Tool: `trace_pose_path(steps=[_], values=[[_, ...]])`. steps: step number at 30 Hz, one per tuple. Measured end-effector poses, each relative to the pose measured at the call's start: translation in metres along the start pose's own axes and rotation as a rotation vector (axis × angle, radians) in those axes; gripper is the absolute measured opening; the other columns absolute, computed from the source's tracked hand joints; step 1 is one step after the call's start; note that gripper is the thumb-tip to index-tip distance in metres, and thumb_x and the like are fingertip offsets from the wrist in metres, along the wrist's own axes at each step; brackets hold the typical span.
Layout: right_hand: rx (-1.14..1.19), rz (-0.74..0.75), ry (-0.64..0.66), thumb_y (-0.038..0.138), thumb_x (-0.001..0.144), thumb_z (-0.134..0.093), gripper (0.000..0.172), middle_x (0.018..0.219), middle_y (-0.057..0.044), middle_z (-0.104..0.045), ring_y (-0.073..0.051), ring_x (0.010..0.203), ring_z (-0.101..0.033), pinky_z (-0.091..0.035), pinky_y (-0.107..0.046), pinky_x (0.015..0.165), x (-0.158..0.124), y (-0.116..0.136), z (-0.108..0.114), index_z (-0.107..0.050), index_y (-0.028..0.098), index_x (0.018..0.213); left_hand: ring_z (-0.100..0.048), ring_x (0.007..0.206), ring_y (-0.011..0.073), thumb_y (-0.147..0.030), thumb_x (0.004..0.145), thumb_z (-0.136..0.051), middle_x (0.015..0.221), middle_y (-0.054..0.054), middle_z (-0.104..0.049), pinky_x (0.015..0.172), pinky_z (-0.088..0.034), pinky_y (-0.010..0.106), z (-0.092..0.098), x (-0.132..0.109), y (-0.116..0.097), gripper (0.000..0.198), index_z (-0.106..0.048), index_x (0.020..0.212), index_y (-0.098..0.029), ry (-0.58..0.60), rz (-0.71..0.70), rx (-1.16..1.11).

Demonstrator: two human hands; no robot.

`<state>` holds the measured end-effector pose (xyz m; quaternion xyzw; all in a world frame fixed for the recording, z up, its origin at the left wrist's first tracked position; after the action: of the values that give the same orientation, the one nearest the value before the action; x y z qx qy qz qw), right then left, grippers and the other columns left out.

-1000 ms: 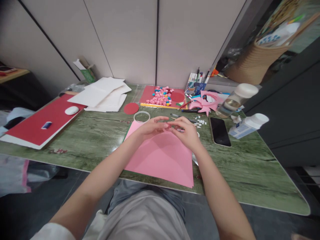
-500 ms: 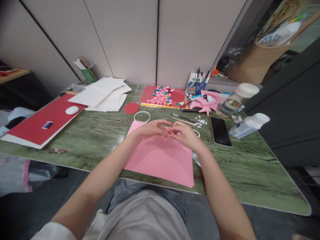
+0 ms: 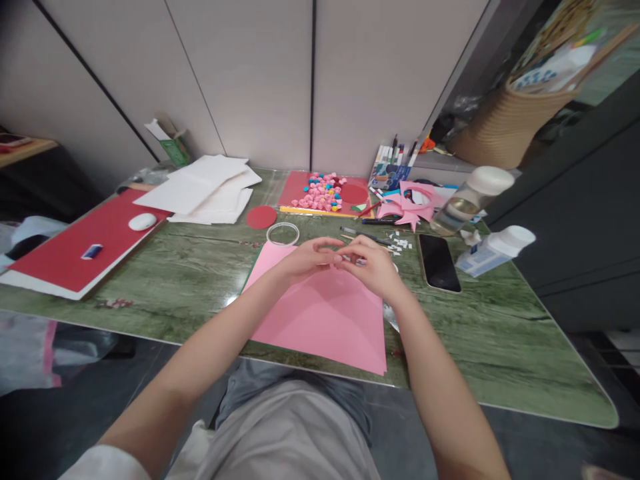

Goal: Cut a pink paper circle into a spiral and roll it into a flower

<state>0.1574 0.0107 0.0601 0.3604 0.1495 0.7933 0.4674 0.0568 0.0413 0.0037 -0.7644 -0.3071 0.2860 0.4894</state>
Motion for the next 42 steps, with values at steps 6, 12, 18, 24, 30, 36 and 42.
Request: trace_pose_path(steps=[6, 12, 18, 24, 30, 36, 42], values=[[0.034, -0.003, 0.062, 0.036, 0.072, -0.058, 0.019, 0.075, -0.003, -0.053, -0.014, 0.066, -0.052, -0.043, -0.028, 0.060, -0.001, 0.000, -0.005, -0.065, 0.022, 0.082, -0.057, 0.065, 0.0096, -0.015, 0.059, -0.064, 0.071, 0.003, -0.062, 0.069, -0.040, 0.027, 0.000, 0.001, -0.001, 0.044, -0.052, 0.102, -0.014, 0.041, -0.069, 0.056], [-0.009, 0.036, 0.197, 0.031, 0.073, -0.058, 0.015, 0.074, -0.002, -0.054, -0.013, 0.066, -0.051, -0.041, -0.027, 0.061, -0.003, 0.000, -0.015, -0.066, 0.023, 0.083, -0.056, 0.062, 0.0092, -0.010, 0.055, -0.065, 0.069, 0.002, -0.062, 0.068, -0.041, 0.027, -0.002, 0.000, -0.002, 0.041, -0.056, 0.095, -0.014, 0.034, -0.047, 0.184], [-0.046, -0.005, -0.016, 0.029, 0.074, -0.056, 0.015, 0.073, -0.002, -0.053, -0.013, 0.065, -0.050, -0.040, -0.026, 0.060, -0.001, -0.004, -0.003, -0.064, 0.020, 0.083, -0.056, 0.066, 0.0081, -0.015, 0.055, -0.069, 0.071, 0.002, -0.062, 0.073, -0.039, 0.028, 0.003, 0.007, 0.007, 0.042, -0.055, 0.095, -0.014, -0.081, -0.049, -0.083], [-0.106, -0.014, -0.141, 0.024, 0.074, -0.056, 0.008, 0.069, -0.001, -0.050, -0.013, 0.064, -0.049, -0.039, -0.026, 0.059, -0.002, 0.001, 0.003, -0.062, 0.020, 0.077, -0.056, 0.071, 0.0067, -0.016, 0.053, -0.071, 0.074, 0.000, -0.062, 0.075, -0.038, 0.024, -0.002, 0.008, 0.021, 0.041, -0.056, 0.092, -0.016, -0.186, -0.014, -0.321], [-0.048, -0.019, -0.103, 0.029, 0.072, -0.058, 0.011, 0.071, -0.001, -0.050, -0.014, 0.065, -0.050, -0.041, -0.027, 0.060, -0.001, -0.001, 0.002, -0.062, 0.020, 0.077, -0.058, 0.070, 0.0082, -0.015, 0.050, -0.072, 0.073, 0.001, -0.063, 0.076, -0.039, 0.027, 0.003, 0.013, 0.021, 0.045, -0.055, 0.092, -0.014, -0.125, -0.024, -0.284], [0.043, -0.010, 0.042, 0.036, 0.072, -0.059, 0.019, 0.076, -0.003, -0.052, -0.015, 0.069, -0.052, -0.043, -0.028, 0.060, -0.001, -0.001, 0.000, -0.066, 0.022, 0.083, -0.060, 0.069, 0.0107, -0.014, 0.052, -0.072, 0.070, 0.002, -0.064, 0.077, -0.040, 0.031, 0.008, 0.009, 0.010, 0.044, -0.054, 0.092, -0.013, 0.028, -0.007, -0.092], [0.023, 0.006, 0.269, 0.033, 0.071, -0.059, 0.019, 0.073, -0.001, -0.052, -0.013, 0.065, -0.050, -0.041, -0.026, 0.058, -0.004, -0.001, -0.014, -0.066, 0.024, 0.087, -0.059, 0.065, 0.0130, -0.017, 0.050, -0.073, 0.071, 0.004, -0.063, 0.070, -0.042, 0.031, 0.003, -0.001, 0.001, 0.048, -0.055, 0.094, -0.012, 0.114, 0.003, 0.277]])
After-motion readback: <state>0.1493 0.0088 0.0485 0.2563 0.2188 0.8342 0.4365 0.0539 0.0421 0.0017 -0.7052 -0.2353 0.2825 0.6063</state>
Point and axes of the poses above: each hand's wrist, its own x-axis towards the middle knuckle, its own z-axis out of the back of the hand, y = z × x, the point moved 7 cm from there along x, towards the middle knuckle
